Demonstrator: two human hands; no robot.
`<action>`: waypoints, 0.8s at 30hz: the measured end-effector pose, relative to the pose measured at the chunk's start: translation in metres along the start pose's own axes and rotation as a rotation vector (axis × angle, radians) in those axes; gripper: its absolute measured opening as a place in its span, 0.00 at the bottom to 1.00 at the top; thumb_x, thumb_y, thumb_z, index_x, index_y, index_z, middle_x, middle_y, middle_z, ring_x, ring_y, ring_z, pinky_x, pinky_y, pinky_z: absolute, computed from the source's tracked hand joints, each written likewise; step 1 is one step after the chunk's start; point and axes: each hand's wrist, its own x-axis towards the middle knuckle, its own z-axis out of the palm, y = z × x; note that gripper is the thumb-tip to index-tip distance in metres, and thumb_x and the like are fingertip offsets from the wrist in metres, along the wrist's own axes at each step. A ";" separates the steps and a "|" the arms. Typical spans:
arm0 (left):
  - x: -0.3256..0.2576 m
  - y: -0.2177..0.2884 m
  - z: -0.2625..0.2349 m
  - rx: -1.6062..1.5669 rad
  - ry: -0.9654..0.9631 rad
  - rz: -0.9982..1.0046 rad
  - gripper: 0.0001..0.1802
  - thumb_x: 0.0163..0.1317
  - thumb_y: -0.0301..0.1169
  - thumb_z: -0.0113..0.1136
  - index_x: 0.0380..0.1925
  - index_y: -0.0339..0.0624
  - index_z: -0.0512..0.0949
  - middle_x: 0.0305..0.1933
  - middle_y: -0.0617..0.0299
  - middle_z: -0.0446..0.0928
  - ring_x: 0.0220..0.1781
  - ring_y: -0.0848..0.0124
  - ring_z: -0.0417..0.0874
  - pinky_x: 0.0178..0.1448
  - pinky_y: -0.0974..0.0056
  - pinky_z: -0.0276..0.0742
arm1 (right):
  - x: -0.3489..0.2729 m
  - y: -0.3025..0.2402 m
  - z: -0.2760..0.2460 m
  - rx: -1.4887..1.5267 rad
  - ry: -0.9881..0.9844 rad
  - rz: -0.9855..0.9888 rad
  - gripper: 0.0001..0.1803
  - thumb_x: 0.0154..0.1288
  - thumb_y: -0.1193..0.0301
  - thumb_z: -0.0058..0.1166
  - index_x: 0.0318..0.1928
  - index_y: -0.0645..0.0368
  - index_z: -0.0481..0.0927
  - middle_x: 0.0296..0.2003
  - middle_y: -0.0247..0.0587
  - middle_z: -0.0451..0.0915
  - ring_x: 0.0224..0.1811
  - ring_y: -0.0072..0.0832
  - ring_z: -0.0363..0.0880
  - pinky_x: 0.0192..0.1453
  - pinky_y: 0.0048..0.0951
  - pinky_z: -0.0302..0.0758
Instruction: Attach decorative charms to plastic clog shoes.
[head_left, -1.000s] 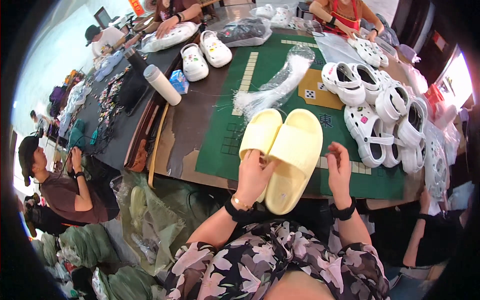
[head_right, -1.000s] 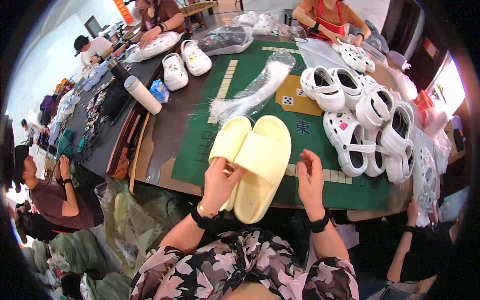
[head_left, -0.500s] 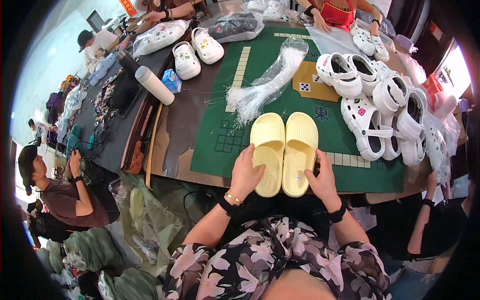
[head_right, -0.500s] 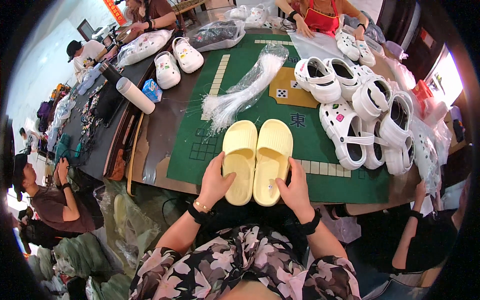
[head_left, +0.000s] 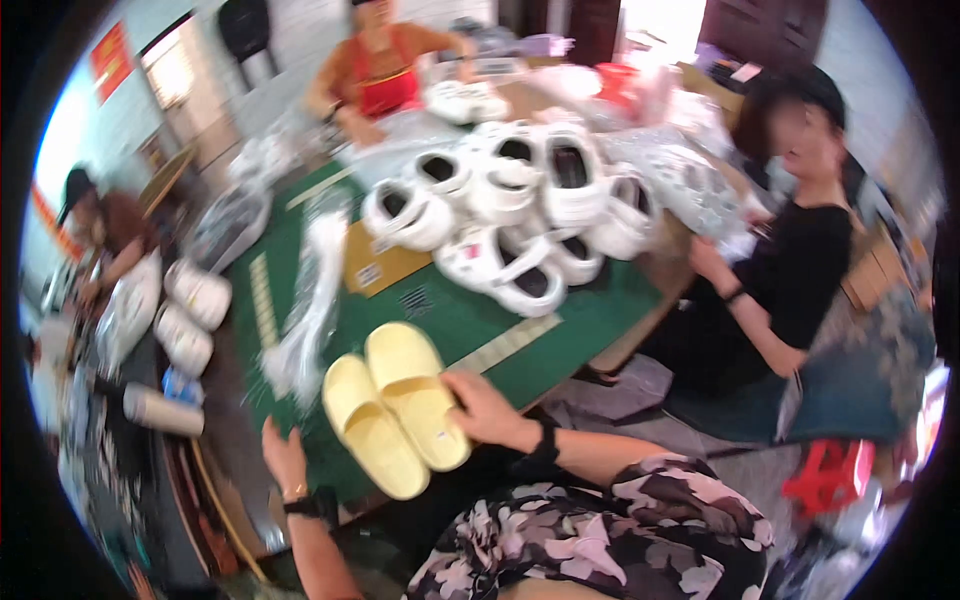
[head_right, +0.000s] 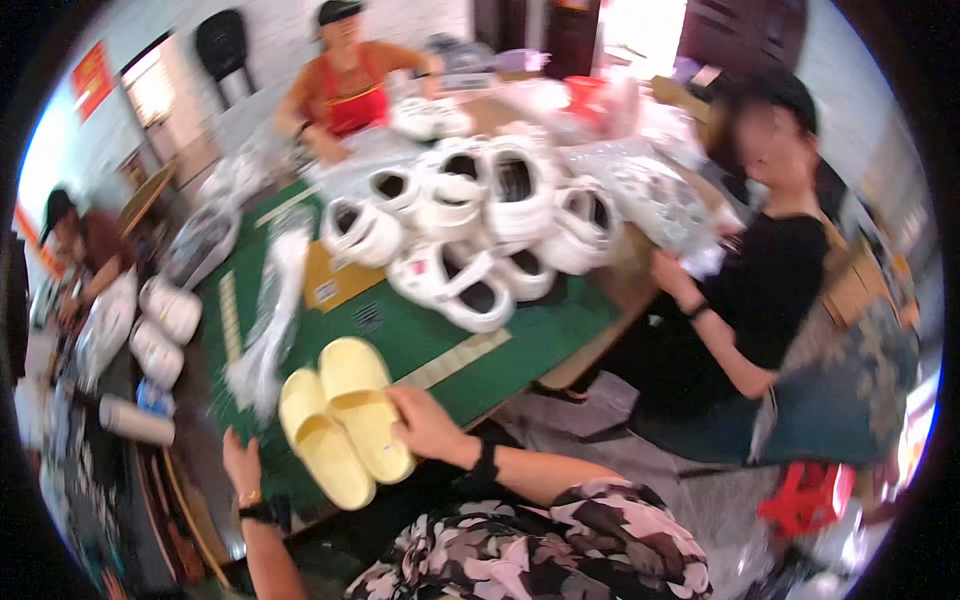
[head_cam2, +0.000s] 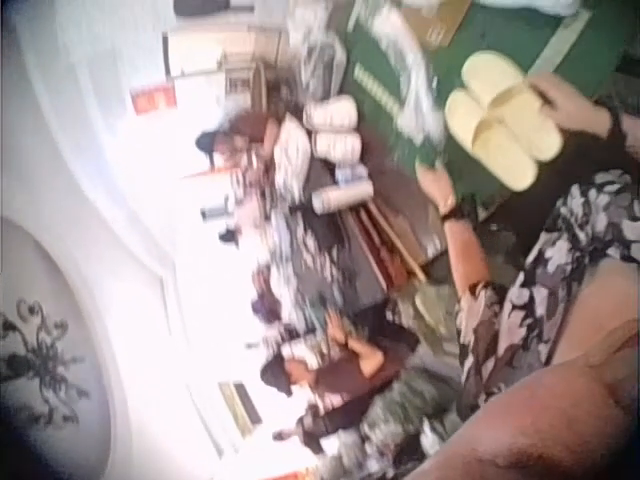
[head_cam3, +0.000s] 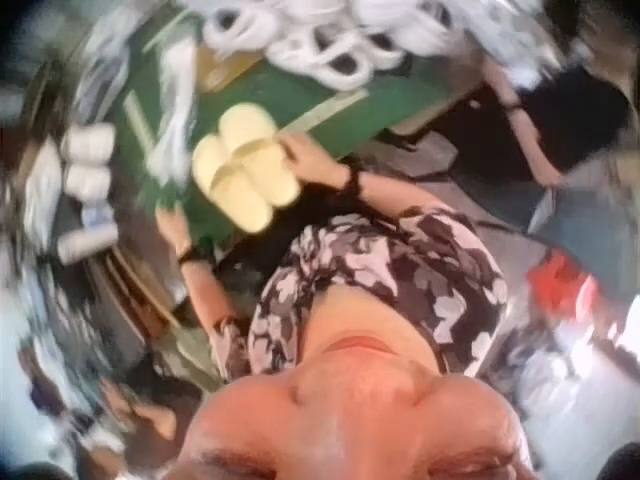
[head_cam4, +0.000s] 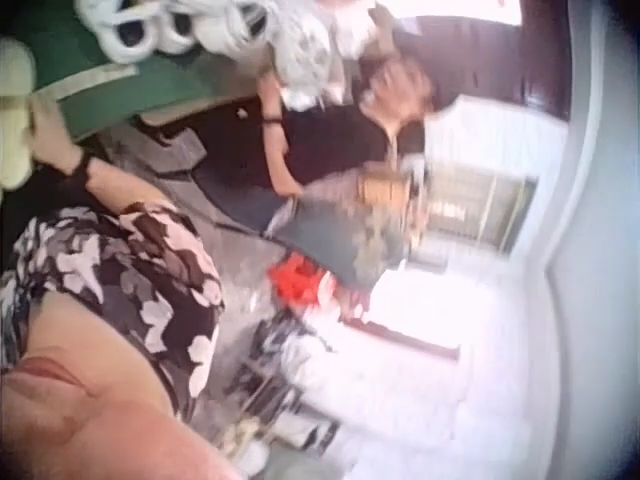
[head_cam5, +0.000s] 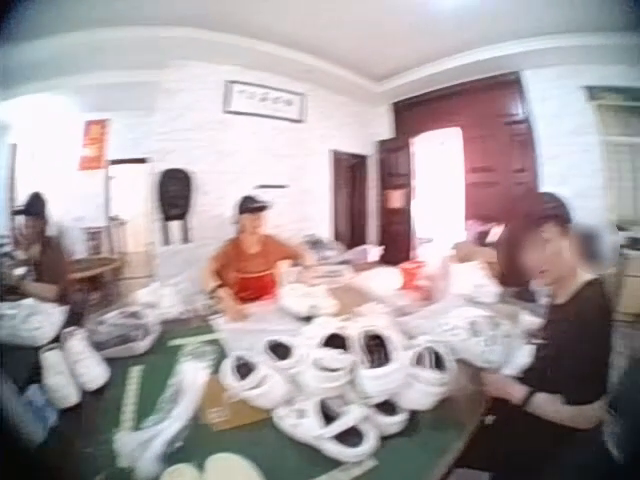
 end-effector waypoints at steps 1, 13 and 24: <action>0.004 -0.002 0.000 0.078 -0.048 -0.067 0.31 0.55 0.25 0.64 0.60 0.37 0.68 0.40 0.45 0.81 0.43 0.51 0.82 0.50 0.54 0.76 | -0.003 0.005 0.004 -0.038 0.007 -0.006 0.29 0.55 0.72 0.54 0.59 0.64 0.68 0.53 0.54 0.73 0.56 0.49 0.71 0.63 0.42 0.67; -0.010 -0.003 -0.019 0.245 -0.098 0.069 0.06 0.53 0.22 0.58 0.30 0.31 0.81 0.28 0.47 0.79 0.29 0.55 0.81 0.37 0.55 0.75 | -0.010 0.004 -0.005 -0.008 0.098 -0.002 0.29 0.58 0.71 0.54 0.60 0.64 0.65 0.54 0.52 0.70 0.57 0.47 0.68 0.64 0.42 0.65; -0.060 -0.045 -0.128 0.852 -0.014 -0.117 0.09 0.52 0.29 0.58 0.24 0.32 0.78 0.31 0.40 0.81 0.36 0.43 0.83 0.42 0.45 0.80 | -0.001 0.001 -0.006 -0.042 0.063 -0.024 0.24 0.55 0.73 0.52 0.55 0.64 0.70 0.48 0.55 0.76 0.51 0.50 0.75 0.57 0.42 0.71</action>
